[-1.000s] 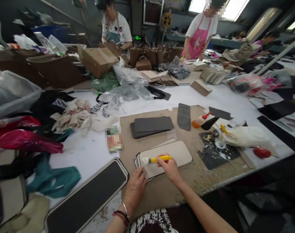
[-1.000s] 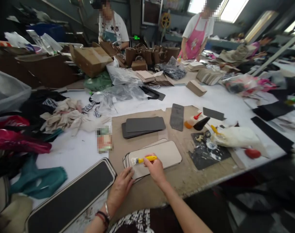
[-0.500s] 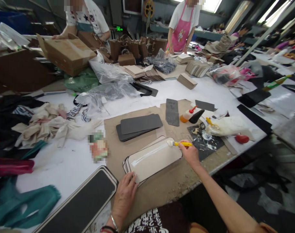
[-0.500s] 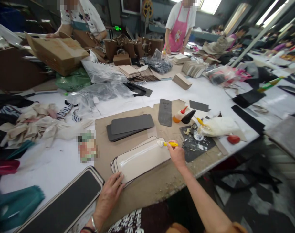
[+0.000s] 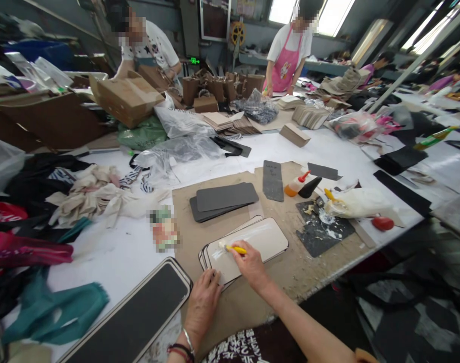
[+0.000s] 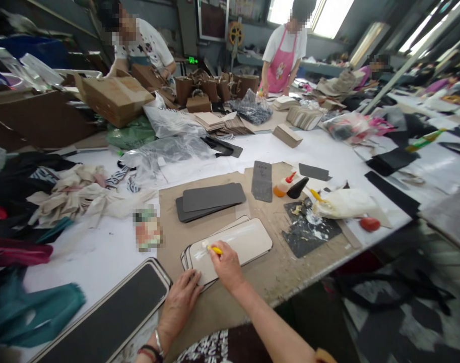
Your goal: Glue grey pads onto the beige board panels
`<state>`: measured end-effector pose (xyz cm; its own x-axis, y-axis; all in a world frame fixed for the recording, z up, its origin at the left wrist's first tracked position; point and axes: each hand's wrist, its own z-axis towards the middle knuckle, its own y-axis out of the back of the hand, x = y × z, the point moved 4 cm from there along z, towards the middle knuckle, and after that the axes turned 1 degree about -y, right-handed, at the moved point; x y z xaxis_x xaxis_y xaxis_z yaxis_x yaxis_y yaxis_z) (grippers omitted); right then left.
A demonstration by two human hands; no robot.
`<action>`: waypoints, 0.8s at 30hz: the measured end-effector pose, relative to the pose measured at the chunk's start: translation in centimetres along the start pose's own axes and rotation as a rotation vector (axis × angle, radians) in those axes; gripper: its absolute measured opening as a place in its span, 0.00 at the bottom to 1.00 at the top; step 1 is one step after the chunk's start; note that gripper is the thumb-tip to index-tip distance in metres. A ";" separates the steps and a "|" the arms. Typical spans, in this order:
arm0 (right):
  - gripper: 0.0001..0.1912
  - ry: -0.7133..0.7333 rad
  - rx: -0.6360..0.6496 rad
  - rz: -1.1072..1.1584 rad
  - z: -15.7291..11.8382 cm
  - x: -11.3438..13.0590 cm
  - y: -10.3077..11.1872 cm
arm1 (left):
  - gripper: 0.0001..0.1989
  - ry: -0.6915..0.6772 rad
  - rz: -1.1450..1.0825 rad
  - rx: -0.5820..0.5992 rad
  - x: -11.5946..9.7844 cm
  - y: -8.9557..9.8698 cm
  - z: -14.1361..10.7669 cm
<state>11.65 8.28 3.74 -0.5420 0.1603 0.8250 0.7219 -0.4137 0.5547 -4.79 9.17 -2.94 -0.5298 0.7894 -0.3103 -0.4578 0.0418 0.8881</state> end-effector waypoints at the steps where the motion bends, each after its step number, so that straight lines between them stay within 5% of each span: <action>1: 0.08 -0.002 0.024 0.031 -0.4 0.5 -0.6 | 0.12 -0.002 -0.003 -0.009 0.0 0.0 0.0; 4: 0.07 -0.077 0.047 0.111 -1.7 1.0 -1.2 | 0.12 -0.012 -0.022 -0.035 0.2 0.0 -0.1; 8: 0.08 -0.252 -0.006 0.134 -3.1 -1.2 0.8 | 0.11 -0.021 -0.027 -0.058 0.5 -0.1 -0.3; 16: 0.17 -0.344 -0.339 -0.198 -3.0 -8.3 11.5 | 0.10 -0.029 -0.014 -0.062 0.8 -0.6 -0.7; 20: 0.19 -0.276 -0.409 -0.375 -2.8 -9.1 14.4 | 0.11 -0.026 -0.034 -0.057 0.8 -0.6 -0.8; 24: 0.18 -0.099 -0.358 -0.421 -3.7 -7.8 12.9 | 0.12 -0.019 -0.105 -0.053 1.0 -0.5 -0.8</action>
<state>23.65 -1.62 4.04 -0.6965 0.4538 0.5559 0.2513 -0.5714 0.7812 -5.64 9.46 -3.90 -0.4636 0.7938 -0.3935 -0.5474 0.0926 0.8318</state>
